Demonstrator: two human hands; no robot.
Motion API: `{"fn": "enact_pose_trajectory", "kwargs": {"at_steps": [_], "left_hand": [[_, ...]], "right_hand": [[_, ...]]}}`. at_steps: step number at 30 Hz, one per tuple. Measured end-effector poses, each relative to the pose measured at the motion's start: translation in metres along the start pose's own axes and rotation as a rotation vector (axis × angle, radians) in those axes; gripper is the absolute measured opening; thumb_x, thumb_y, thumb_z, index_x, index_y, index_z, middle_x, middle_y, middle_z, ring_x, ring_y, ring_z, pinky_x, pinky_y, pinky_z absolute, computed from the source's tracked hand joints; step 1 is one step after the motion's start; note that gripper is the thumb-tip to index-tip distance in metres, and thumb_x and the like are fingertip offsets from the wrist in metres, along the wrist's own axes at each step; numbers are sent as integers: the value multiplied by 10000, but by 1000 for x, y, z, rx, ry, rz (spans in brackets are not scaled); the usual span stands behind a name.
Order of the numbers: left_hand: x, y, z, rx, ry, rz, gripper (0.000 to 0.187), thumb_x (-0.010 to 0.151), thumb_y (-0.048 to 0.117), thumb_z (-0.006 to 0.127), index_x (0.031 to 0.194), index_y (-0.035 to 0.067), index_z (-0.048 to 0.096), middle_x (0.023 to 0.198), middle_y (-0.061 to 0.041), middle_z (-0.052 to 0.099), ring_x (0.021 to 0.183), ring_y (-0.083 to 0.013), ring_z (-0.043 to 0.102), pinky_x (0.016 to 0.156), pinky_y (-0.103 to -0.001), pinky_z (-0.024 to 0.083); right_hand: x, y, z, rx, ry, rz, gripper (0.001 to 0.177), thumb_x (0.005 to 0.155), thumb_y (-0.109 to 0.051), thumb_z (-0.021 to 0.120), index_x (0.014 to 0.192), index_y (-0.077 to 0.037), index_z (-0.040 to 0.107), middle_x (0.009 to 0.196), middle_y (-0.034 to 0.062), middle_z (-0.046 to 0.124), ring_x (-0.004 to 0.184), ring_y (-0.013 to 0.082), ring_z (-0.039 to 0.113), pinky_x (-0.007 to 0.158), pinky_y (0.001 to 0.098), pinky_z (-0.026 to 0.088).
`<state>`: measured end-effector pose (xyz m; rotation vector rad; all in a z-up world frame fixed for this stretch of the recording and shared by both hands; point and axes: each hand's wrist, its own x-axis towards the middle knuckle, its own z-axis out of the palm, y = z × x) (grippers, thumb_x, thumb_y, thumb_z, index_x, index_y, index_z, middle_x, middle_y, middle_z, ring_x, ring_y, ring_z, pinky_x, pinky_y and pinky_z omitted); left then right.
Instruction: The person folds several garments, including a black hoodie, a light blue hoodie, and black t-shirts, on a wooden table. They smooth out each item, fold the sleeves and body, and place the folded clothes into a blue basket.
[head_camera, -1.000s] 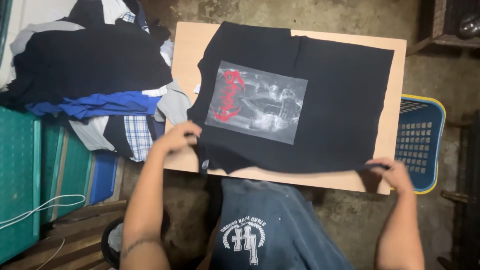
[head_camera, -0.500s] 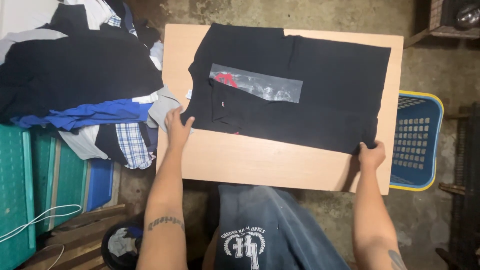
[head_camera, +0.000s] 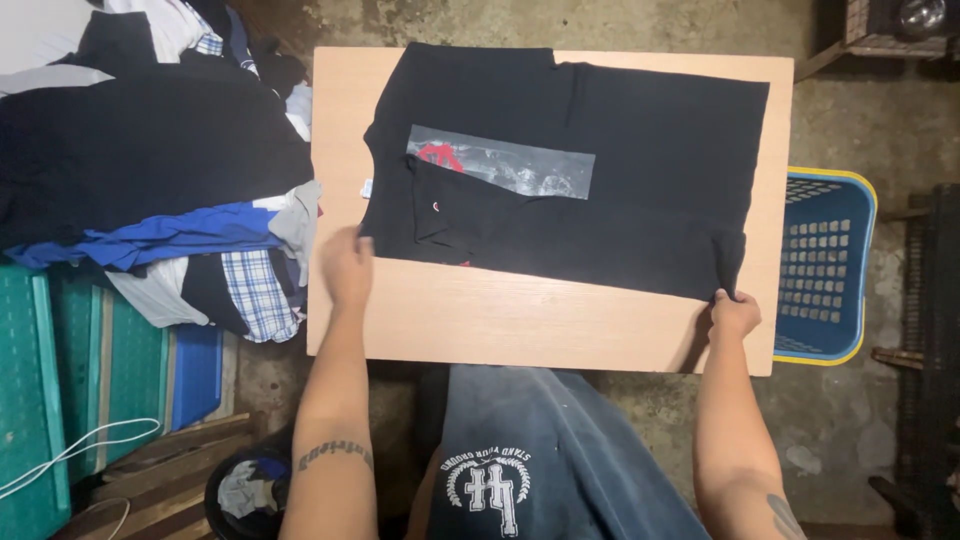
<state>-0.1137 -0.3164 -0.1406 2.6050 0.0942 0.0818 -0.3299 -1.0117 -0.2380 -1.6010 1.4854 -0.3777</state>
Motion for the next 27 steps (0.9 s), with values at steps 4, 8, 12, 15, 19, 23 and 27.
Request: {"fn": "enact_pose_trajectory", "kwargs": {"at_steps": [4, 8, 12, 15, 19, 23, 27], "left_hand": [[3, -9, 28, -134, 69, 73, 319, 890, 187, 805, 1165, 43, 732, 998, -119, 657, 936, -297, 604, 830, -419, 493], [5, -26, 28, -215, -56, -62, 448, 720, 156, 924, 1072, -18, 708, 977, -143, 609, 803, -291, 584, 735, -395, 499], [6, -28, 11, -294, -113, 113, 429, 650, 31, 887, 1026, -19, 687, 1120, -124, 620, 909, -258, 632, 777, -337, 541], [1, -18, -13, -333, -111, 181, 324, 708, -2, 824, 968, 0, 629, 1243, -73, 683, 1008, -234, 668, 805, -310, 550], [-15, -6, -44, -290, -294, 46, 403, 745, -18, 771, 1135, 62, 707, 1075, -61, 687, 887, -243, 675, 830, -339, 557], [-46, -31, -44, -157, -205, 165, 219, 818, -20, 713, 1027, 45, 729, 1093, -98, 679, 1015, -277, 680, 878, -373, 546], [-73, -91, 13, -174, -189, 29, 264, 739, 39, 807, 1001, 30, 773, 961, -206, 651, 865, -323, 655, 777, -384, 544]], "right_hand": [[1, -7, -11, -94, -37, -34, 188, 934, -106, 816, 979, 20, 684, 758, 49, 673, 598, 155, 623, 521, 309, 504], [-10, -34, -21, 27, -187, 85, 229, 993, -147, 731, 886, -26, 568, 751, 91, 626, 578, 196, 626, 518, 359, 561], [-2, -38, -37, 135, -373, 178, 228, 1022, -118, 703, 864, -4, 584, 761, 76, 653, 629, 181, 679, 578, 327, 616], [-8, -48, -46, 157, -356, 147, 196, 1021, -91, 697, 902, 32, 601, 767, 79, 634, 642, 168, 651, 605, 326, 634], [0, -41, -55, 255, -285, 69, 136, 1028, -108, 690, 972, 7, 642, 812, 30, 630, 650, 132, 620, 615, 312, 611], [9, -19, -69, 250, -263, 22, 114, 1054, -108, 651, 1034, 3, 633, 826, 36, 606, 660, 123, 595, 652, 329, 637], [25, 11, -72, 315, -313, 258, 114, 1042, -155, 605, 1077, -47, 615, 794, 58, 590, 607, 177, 582, 632, 383, 648]]}}
